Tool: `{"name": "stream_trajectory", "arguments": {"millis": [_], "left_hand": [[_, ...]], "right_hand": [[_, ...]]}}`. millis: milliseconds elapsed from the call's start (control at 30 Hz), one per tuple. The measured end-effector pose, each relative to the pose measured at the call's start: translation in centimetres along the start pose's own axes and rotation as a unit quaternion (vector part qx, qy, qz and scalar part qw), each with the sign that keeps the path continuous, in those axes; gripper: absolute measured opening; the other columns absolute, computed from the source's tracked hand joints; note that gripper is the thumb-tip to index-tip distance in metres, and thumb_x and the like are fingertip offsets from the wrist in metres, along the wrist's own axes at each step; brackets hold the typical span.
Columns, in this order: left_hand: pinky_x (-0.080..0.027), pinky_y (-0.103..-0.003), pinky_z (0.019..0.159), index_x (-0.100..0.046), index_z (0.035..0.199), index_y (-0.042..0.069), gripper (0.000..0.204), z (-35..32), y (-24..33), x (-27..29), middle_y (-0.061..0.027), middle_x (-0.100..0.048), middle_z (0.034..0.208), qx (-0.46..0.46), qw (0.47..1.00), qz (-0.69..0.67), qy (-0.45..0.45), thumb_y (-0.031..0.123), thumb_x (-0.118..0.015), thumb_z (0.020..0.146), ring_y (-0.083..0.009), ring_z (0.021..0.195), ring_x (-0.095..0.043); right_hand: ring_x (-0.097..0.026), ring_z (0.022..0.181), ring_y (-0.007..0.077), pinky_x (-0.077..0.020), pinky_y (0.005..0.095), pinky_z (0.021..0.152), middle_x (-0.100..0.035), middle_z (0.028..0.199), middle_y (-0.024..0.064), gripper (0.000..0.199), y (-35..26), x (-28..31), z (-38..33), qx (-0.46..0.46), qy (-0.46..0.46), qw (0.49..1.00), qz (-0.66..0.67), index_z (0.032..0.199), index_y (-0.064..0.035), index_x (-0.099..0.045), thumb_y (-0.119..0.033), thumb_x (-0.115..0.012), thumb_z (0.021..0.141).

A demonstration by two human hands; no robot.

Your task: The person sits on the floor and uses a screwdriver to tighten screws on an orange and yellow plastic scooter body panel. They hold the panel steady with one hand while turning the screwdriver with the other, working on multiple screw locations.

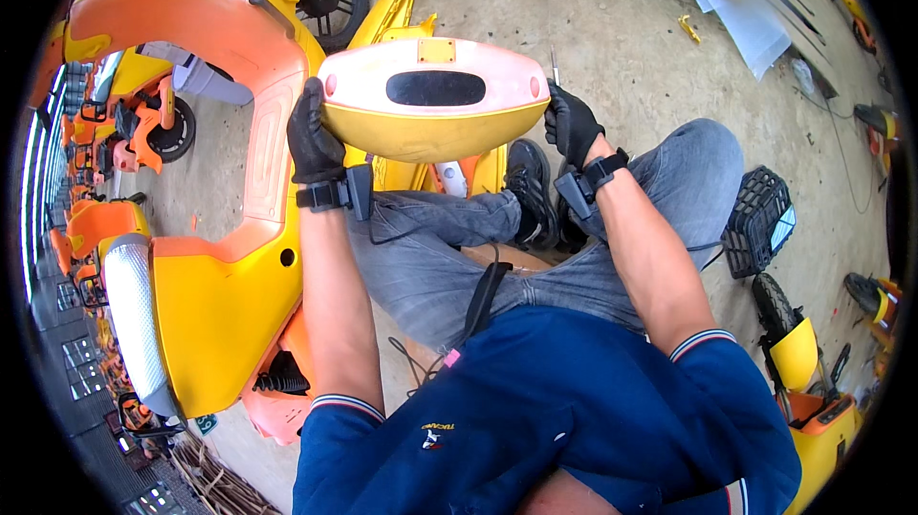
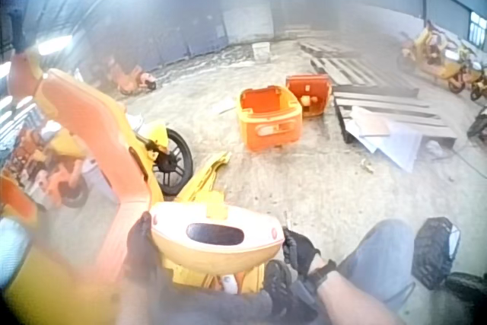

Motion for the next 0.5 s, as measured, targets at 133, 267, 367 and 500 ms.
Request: {"name": "stream_trajectory", "arguments": {"millis": [133, 267, 367, 500], "left_hand": [[-0.048, -0.030, 0.092, -0.060, 0.121, -0.002, 0.037, -1.5, 0.0, -1.6, -0.0088, -0.064, 0.116, 0.240, 0.908, -0.336, 0.072, 0.029, -0.051, 0.101, -0.0154, 0.104, -0.058], [-0.048, -0.031, 0.090, -0.064, 0.116, -0.002, 0.036, -2.4, -0.8, -1.3, -0.0098, -0.066, 0.111, 0.192, 0.953, -0.224, 0.063, 0.028, -0.050, 0.101, -0.0175, 0.103, -0.060], [-0.049, -0.032, 0.083, -0.066, 0.110, -0.004, 0.034, -1.7, 2.9, -1.9, -0.0132, -0.068, 0.101, 0.111, 0.993, -0.034, 0.006, 0.025, -0.052, 0.100, -0.0186, 0.093, -0.063], [-0.050, -0.034, 0.076, -0.067, 0.102, -0.001, 0.024, -1.7, 4.9, -4.4, -0.0146, -0.068, 0.093, 0.046, 0.997, 0.023, -0.064, 0.018, -0.051, 0.099, -0.0241, 0.085, -0.065]], "right_hand": [[-0.041, 0.053, 0.0066, -0.0384, 0.0226, 0.051, -0.051, 0.070, -0.0056, 0.024, -0.2, -1.2, -0.7, 0.067, 0.104, 0.990, -0.064, 0.097, -0.0156, -0.065, -0.037, -0.054, 0.097], [-0.038, 0.053, 0.0056, -0.0388, 0.0220, 0.051, -0.053, 0.076, -0.0066, 0.027, -0.6, -1.3, -0.5, 0.118, 0.140, 0.969, -0.164, 0.107, -0.0162, -0.065, -0.039, -0.054, 0.097], [-0.043, 0.056, 0.0077, -0.0392, 0.0238, 0.051, -0.051, 0.072, -0.0047, 0.026, -1.2, -0.6, -0.5, 0.113, 0.138, 0.977, -0.120, 0.111, -0.0149, -0.065, -0.034, -0.054, 0.098], [-0.045, 0.057, 0.0086, -0.0391, 0.0242, 0.050, -0.050, 0.070, -0.0032, 0.027, -2.4, -3.8, -2.5, 0.142, 0.109, 0.974, -0.137, 0.122, -0.0095, -0.058, -0.023, -0.050, 0.099]]}}
Point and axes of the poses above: each hand's wrist, its own z-axis towards the middle knuckle, its own x-axis out of the back of the hand, y = z × x, the point moved 2 cm from there along z, towards the middle knuckle
